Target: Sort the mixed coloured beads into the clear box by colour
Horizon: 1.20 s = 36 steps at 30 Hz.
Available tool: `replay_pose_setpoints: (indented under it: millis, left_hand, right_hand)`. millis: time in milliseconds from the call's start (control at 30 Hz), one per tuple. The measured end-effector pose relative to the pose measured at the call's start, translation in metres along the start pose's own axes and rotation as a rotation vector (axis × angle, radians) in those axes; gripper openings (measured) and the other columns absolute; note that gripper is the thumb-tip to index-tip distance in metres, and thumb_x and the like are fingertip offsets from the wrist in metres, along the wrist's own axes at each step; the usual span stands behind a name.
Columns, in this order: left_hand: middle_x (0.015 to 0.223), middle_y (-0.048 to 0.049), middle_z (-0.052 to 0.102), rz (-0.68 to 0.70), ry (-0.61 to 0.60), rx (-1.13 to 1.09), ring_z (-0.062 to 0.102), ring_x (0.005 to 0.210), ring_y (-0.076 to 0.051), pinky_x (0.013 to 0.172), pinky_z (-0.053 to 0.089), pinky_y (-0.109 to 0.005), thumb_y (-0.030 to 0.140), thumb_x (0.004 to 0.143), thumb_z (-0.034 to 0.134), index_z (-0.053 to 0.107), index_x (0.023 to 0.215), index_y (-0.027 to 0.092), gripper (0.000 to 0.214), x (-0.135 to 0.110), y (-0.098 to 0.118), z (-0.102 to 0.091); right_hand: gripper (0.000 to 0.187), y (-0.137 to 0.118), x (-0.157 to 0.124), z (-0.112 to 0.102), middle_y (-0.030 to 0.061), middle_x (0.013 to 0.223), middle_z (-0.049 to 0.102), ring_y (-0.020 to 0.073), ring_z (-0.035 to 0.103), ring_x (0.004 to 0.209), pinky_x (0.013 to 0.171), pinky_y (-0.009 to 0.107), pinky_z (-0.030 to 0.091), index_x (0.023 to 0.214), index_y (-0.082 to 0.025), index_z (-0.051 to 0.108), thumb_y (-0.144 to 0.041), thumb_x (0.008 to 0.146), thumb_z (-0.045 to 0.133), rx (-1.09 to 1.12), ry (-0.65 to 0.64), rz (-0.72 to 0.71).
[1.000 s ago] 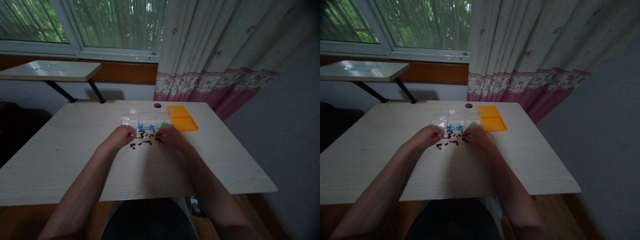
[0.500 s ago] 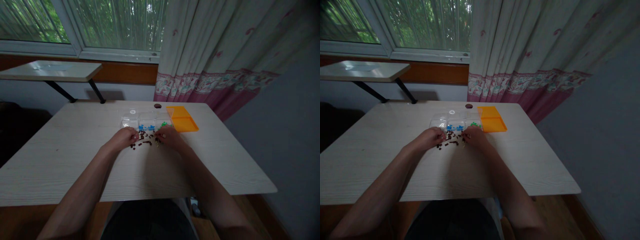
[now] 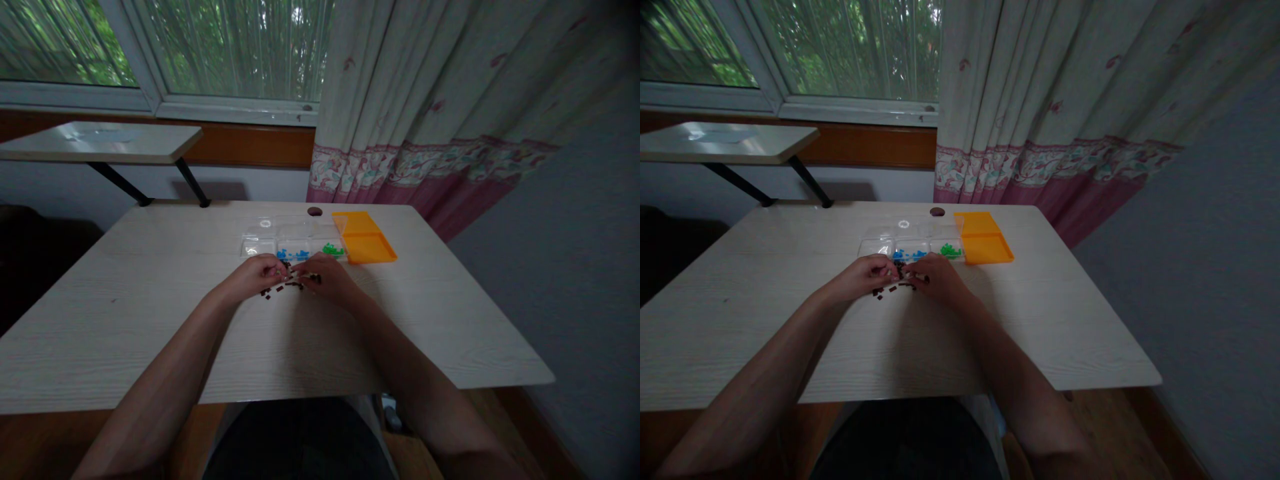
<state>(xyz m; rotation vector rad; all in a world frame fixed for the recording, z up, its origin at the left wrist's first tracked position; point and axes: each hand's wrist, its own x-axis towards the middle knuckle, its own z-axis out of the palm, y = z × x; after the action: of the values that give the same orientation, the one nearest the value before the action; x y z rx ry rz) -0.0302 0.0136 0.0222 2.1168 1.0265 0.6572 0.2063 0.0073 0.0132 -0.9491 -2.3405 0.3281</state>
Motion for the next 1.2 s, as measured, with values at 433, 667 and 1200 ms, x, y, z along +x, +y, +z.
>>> replay_pose_setpoints:
  millis: [433, 667, 1200]
  left_hand:
    - [0.067, 0.0009, 0.056, -0.078, 0.057, -0.146, 0.045, 0.058, -0.010, 0.053, 0.035, -0.022, 0.044, 0.088, 0.057, 0.069, 0.089, 0.014, 0.032, 0.002, -0.001, 0.008]
    - [0.085, -0.0050, 0.065, -0.052, 0.231, 0.206, 0.056, 0.075, -0.015, 0.070, 0.043, -0.027, 0.038, 0.092, 0.052, 0.072, 0.098, 0.018, 0.028, 0.002, -0.014, -0.003]
    - [0.090, -0.0055, 0.065, 0.234, 0.176, 0.330, 0.056, 0.090, -0.020, 0.084, 0.042, -0.034, 0.034, 0.096, 0.053, 0.067, 0.098, 0.021, 0.019, 0.003, 0.010, 0.020]
  right_hand:
    - [0.014, -0.003, 0.002, -0.001, 0.0042, 0.087, 0.076, 0.0182, 0.066, 0.083, 0.082, 0.031, 0.042, 0.097, -0.024, 0.075, -0.027, 0.091, 0.063, -0.020, -0.008, 0.053]
    - [0.013, 0.015, -0.002, -0.006, 0.0052, 0.088, 0.074, 0.0201, 0.061, 0.086, 0.083, 0.034, 0.039, 0.089, -0.023, 0.076, -0.031, 0.089, 0.065, -0.087, 0.141, 0.151]
    - [0.026, 0.002, 0.001, 0.008, 0.0028, 0.074, 0.069, 0.0165, 0.057, 0.073, 0.074, 0.030, 0.038, 0.078, -0.020, 0.072, -0.036, 0.093, 0.057, 0.048, 0.090, 0.187]
